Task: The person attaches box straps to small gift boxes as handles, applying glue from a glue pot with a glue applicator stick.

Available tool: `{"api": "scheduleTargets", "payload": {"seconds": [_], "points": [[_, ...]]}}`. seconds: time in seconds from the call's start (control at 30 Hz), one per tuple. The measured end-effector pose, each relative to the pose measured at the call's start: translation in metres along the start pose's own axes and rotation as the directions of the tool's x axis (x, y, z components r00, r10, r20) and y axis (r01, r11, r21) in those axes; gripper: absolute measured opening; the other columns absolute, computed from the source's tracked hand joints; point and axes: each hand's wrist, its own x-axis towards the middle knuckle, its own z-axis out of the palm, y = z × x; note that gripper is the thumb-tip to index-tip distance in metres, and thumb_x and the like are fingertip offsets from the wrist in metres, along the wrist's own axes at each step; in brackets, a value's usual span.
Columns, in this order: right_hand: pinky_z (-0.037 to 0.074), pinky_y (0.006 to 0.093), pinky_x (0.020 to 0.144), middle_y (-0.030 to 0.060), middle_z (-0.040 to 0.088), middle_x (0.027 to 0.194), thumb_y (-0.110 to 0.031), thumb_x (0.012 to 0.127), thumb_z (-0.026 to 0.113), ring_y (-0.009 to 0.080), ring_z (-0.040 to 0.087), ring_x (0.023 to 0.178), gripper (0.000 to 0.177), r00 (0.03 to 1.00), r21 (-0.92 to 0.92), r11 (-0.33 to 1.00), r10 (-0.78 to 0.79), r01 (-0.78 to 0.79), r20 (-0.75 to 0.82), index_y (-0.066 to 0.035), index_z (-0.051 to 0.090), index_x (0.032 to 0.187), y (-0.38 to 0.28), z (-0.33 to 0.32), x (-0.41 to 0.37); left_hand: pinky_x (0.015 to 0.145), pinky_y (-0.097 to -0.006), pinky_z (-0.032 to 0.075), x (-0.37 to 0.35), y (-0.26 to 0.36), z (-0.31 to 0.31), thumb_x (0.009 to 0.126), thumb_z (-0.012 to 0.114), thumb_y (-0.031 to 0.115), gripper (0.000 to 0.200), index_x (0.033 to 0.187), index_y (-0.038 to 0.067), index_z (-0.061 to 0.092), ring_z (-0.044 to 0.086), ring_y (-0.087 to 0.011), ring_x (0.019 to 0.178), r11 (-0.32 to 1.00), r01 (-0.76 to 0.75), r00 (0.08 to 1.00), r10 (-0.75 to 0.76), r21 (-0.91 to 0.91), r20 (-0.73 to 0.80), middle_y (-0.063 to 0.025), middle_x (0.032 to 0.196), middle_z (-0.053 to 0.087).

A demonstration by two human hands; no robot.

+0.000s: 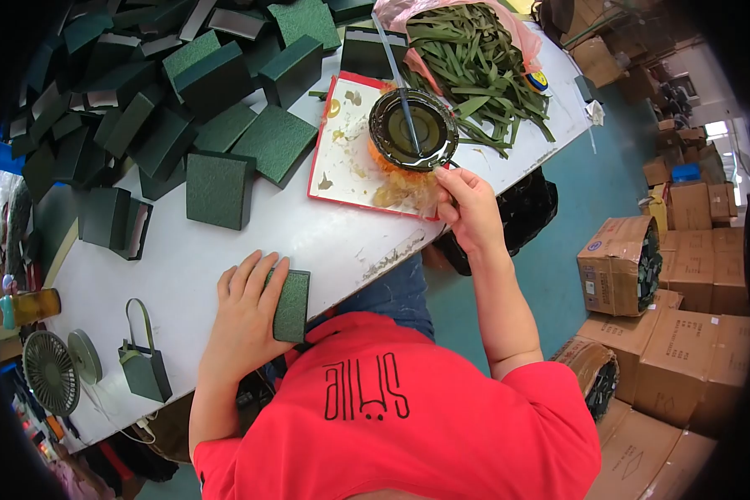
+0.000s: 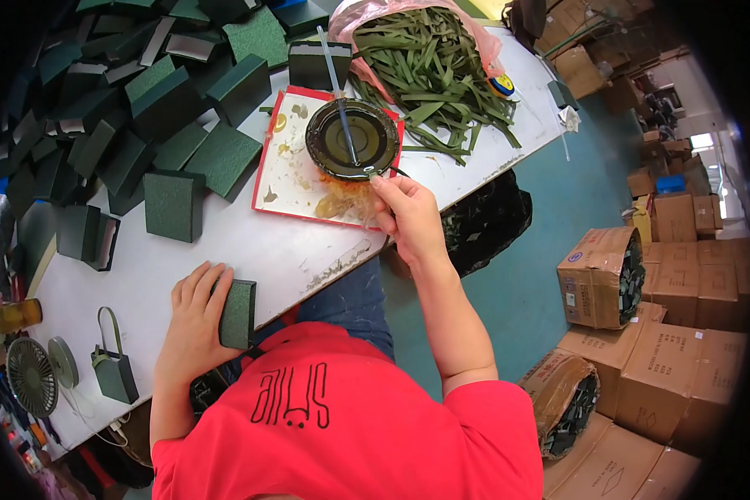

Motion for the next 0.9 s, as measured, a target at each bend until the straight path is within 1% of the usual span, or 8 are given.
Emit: {"api": "scheduleTargets", "payload": {"seconds": [0.1,0.2,0.3,0.33,0.4,0.5,0.63,0.9], "points": [[0.027,0.0201,0.044,-0.0003,0.056,0.067,-0.017,0.092,0.068,0.0041,0.040,0.049,0.017,0.997,0.006,0.997,-0.081,0.081,0.005,-0.002,0.061,0.086,0.003,-0.001,-0.009,0.108,-0.0494,0.032,0.003,-0.003,0.009,0.055,0.085,0.024,0.097,0.139,-0.001,0.043,0.043,-0.0395,0.128,0.997,-0.003,0.997,-0.002,-0.073,-0.071,-0.0189,0.135,0.047],[0.033,0.0187,0.048,-0.0006,0.058,0.072,-0.013,0.092,0.067,0.0032,0.047,0.055,0.013,0.993,-0.177,0.982,-0.055,0.073,0.102,-0.002,0.062,0.090,-0.006,0.014,-0.042,0.106,-0.0471,0.036,0.009,-0.004,0.004,0.050,0.089,0.025,0.103,0.139,-0.002,0.043,0.045,-0.0402,0.125,0.974,-0.015,0.991,-0.015,-0.227,-0.132,-0.0204,0.132,0.048],[0.040,0.0185,0.056,-0.0010,0.061,0.077,-0.011,0.092,0.066,0.0027,0.053,0.064,0.011,0.926,-0.250,0.968,0.081,0.016,0.370,-0.002,0.062,0.092,-0.003,0.031,-0.070,0.105,-0.0455,0.039,0.018,-0.006,0.001,0.047,0.093,0.030,0.109,0.139,-0.002,0.044,0.046,-0.0405,0.123,0.936,-0.071,0.984,0.009,-0.345,-0.178,-0.0207,0.132,0.048],[0.041,0.0187,0.058,-0.0012,0.062,0.079,-0.012,0.092,0.066,0.0025,0.054,0.067,0.012,0.884,-0.281,0.958,0.186,-0.065,0.429,-0.001,0.062,0.092,-0.004,0.040,-0.077,0.104,-0.0451,0.039,0.021,-0.007,0.000,0.048,0.094,0.030,0.109,0.140,-0.001,0.044,0.046,-0.0402,0.123,0.925,-0.102,0.983,0.037,-0.366,-0.182,-0.0203,0.132,0.048],[0.043,0.0190,0.063,-0.0016,0.062,0.082,-0.013,0.093,0.067,0.0021,0.055,0.072,0.013,0.765,-0.356,0.913,0.370,-0.197,0.527,-0.001,0.061,0.091,-0.003,0.056,-0.087,0.104,-0.0450,0.039,0.026,-0.005,-0.003,0.049,0.093,0.031,0.107,0.139,-0.001,0.044,0.046,-0.0394,0.122,0.903,-0.146,0.978,0.071,-0.404,-0.194,-0.0192,0.132,0.049],[0.042,0.0190,0.062,-0.0024,0.062,0.081,-0.016,0.094,0.067,0.0013,0.053,0.071,0.016,0.672,-0.382,0.895,0.431,-0.231,0.603,-0.001,0.061,0.090,0.016,0.063,-0.089,0.102,-0.0455,0.040,0.032,-0.001,-0.005,0.052,0.092,0.031,0.103,0.138,-0.001,0.046,0.048,-0.0383,0.119,0.879,-0.187,0.971,0.098,-0.438,-0.218,-0.0177,0.130,0.050],[0.040,0.0189,0.059,-0.0042,0.060,0.076,-0.019,0.094,0.067,0.0004,0.051,0.067,0.019,0.671,-0.471,0.860,0.469,-0.198,0.574,-0.002,0.062,0.087,0.024,0.069,-0.088,0.101,-0.0452,0.041,0.035,-0.001,-0.005,0.050,0.091,0.028,0.102,0.137,-0.001,0.046,0.048,-0.0381,0.119,0.874,-0.213,0.965,0.117,-0.437,-0.236,-0.0170,0.130,0.051],[0.039,0.0189,0.057,-0.0046,0.058,0.072,-0.022,0.094,0.068,0.0004,0.049,0.065,0.024,0.691,-0.503,0.843,0.480,-0.192,0.541,-0.001,0.061,0.084,0.022,0.075,-0.089,0.101,-0.0455,0.041,0.034,-0.001,-0.005,0.049,0.090,0.025,0.101,0.137,-0.001,0.047,0.048,-0.0379,0.119,0.876,-0.228,0.960,0.129,-0.426,-0.249,-0.0167,0.129,0.051]]}}
